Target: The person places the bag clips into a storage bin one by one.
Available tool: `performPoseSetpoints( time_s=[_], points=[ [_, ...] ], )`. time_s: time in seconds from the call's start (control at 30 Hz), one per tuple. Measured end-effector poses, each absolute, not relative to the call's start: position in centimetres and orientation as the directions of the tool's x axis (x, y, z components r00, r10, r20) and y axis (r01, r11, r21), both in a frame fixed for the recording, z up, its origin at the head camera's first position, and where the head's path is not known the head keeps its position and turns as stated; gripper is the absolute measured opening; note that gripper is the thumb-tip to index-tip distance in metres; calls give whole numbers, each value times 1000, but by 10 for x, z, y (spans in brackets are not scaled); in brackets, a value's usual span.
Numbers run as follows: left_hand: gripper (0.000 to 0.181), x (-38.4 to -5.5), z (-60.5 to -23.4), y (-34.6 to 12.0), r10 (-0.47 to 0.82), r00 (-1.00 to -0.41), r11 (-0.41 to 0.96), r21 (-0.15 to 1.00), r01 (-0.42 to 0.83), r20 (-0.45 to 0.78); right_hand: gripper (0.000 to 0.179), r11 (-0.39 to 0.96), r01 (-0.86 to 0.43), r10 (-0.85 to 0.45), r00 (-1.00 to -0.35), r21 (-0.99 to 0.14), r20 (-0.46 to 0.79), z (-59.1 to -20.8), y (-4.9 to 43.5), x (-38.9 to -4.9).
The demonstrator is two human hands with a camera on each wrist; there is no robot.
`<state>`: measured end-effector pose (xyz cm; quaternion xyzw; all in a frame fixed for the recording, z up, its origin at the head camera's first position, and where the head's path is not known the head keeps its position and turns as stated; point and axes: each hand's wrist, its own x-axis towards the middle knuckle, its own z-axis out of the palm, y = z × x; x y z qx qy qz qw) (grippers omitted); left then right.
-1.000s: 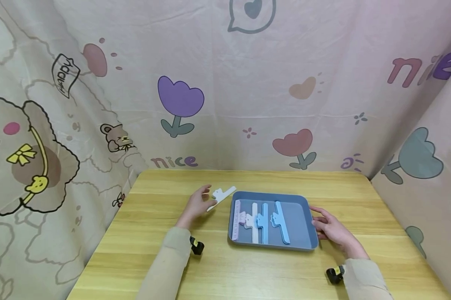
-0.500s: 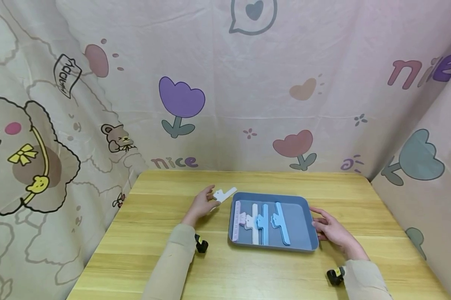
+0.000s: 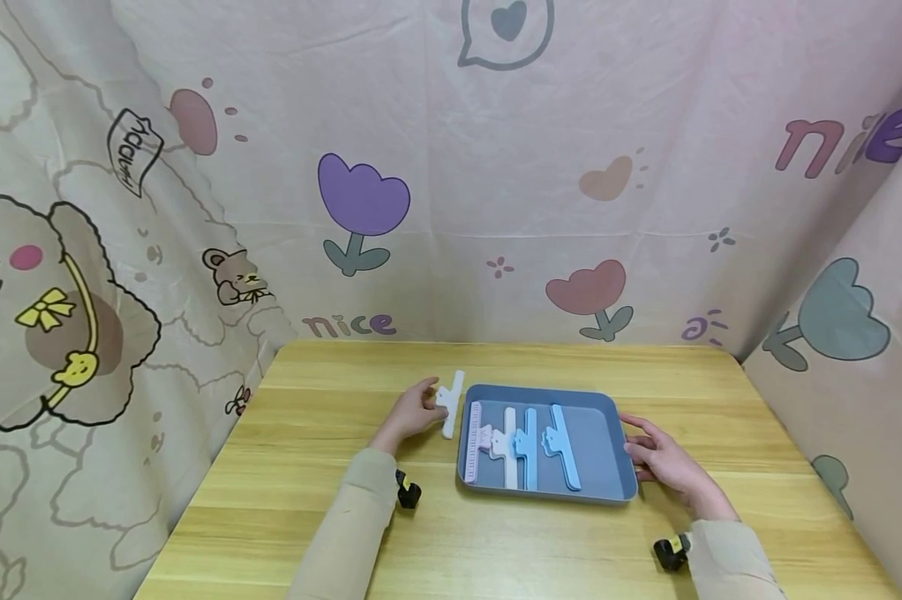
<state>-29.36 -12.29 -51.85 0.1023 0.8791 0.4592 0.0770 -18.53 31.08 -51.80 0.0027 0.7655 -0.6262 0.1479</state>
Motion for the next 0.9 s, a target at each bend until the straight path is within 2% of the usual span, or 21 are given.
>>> performPoseSetpoints(
  time_s=[0.3,0.53,0.67,0.9],
  points=[
    [69,-297,-521,-120,256,-966,538,836,102,-46,58,213,187,-181,-957,-959,-226,-518,312,-184],
    [68,-299,-522,-119,246,-968,589,801,108,-50,58,202,186,-180,-958,-961,-223,-518,312,-185],
    [63,-300,-524,-119,239,-970,617,777,122,-38,58,195,186,-185,-957,-963,-222,-518,312,-186],
    [52,-299,-527,-118,186,-981,606,792,72,-53,58,197,186,-190,-956,-962,-224,-517,312,-185]
  ],
)
